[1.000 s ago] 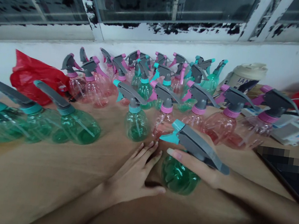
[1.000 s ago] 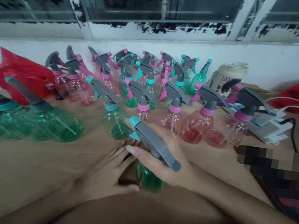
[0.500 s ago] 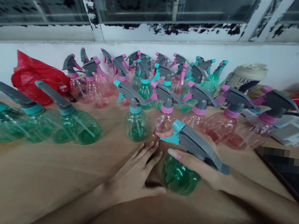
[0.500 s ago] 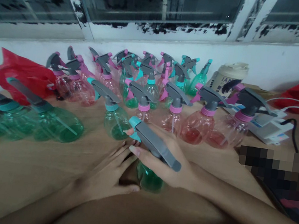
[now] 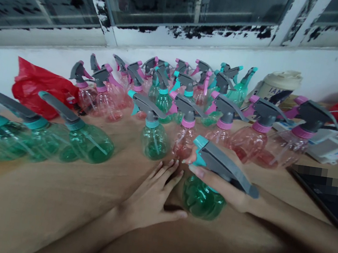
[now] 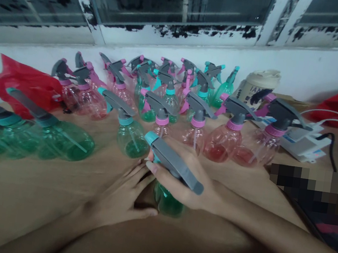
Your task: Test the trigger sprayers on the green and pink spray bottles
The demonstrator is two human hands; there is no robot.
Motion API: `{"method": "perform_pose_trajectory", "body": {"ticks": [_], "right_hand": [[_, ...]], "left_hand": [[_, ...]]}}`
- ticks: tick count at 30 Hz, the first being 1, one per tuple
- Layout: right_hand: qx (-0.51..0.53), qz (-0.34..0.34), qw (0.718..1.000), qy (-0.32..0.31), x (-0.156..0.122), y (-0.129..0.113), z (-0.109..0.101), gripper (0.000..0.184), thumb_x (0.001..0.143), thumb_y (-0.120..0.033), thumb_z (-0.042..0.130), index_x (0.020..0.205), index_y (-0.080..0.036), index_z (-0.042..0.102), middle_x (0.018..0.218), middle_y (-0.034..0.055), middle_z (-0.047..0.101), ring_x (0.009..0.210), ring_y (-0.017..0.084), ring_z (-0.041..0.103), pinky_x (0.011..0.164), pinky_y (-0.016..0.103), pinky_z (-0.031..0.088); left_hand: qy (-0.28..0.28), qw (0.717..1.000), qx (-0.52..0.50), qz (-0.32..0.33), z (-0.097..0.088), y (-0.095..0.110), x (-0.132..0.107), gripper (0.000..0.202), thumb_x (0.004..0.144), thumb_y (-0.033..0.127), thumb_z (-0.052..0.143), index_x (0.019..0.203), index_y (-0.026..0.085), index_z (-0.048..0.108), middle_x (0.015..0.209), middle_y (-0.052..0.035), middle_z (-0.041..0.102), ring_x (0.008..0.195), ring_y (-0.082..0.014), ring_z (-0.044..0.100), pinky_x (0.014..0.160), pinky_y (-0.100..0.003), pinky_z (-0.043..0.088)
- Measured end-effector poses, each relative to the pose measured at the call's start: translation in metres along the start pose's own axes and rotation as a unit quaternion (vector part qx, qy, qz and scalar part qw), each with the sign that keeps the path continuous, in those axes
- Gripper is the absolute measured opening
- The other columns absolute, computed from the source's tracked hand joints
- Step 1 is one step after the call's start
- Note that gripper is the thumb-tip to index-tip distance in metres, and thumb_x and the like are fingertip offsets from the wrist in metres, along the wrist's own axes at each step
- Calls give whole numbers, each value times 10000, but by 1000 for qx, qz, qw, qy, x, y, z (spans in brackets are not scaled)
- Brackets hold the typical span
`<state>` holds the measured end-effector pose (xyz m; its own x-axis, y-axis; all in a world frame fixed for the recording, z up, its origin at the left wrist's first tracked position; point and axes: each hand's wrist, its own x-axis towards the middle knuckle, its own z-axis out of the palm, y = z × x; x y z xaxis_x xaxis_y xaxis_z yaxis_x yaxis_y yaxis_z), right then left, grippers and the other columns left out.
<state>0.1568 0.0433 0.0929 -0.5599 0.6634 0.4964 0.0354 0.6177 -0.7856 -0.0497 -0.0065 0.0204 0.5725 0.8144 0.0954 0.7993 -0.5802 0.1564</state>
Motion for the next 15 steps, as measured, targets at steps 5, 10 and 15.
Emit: {"method": "perform_pose_trajectory", "body": {"ticks": [5, 10, 15], "right_hand": [[-7, 15, 1000, -6, -1, 4, 1, 81, 883, -296, 561, 867, -220, 585, 789, -14, 600, 732, 139, 578, 657, 293, 471], [11, -6, 1000, 22, -3, 7, 3, 119, 853, -249, 606, 972, -244, 615, 896, -2, 635, 814, 154, 616, 741, 304, 491], [-1, 1, 1000, 29, -5, 7, 3, 257, 840, -243, 607, 1096, -253, 617, 877, 1, 643, 741, 152, 616, 699, 305, 498]], "left_hand": [[-9, 1000, 7, -3, -3, 1, 0, 890, 818, 708, 477, 1447, 110, 278, 1527, -191, 219, 1411, -319, 182, 1128, -502, 208], [-16, 1000, 5, -7, -1, 0, 0, 880, 824, 709, 467, 1450, 119, 281, 1521, -171, 252, 1415, -322, 158, 1138, -500, 178], [-21, 1000, 2, -13, 4, -2, 0, 909, 815, 732, 450, 1460, 120, 260, 1523, -168, 250, 1424, -315, 115, 1142, -495, 159]]}}
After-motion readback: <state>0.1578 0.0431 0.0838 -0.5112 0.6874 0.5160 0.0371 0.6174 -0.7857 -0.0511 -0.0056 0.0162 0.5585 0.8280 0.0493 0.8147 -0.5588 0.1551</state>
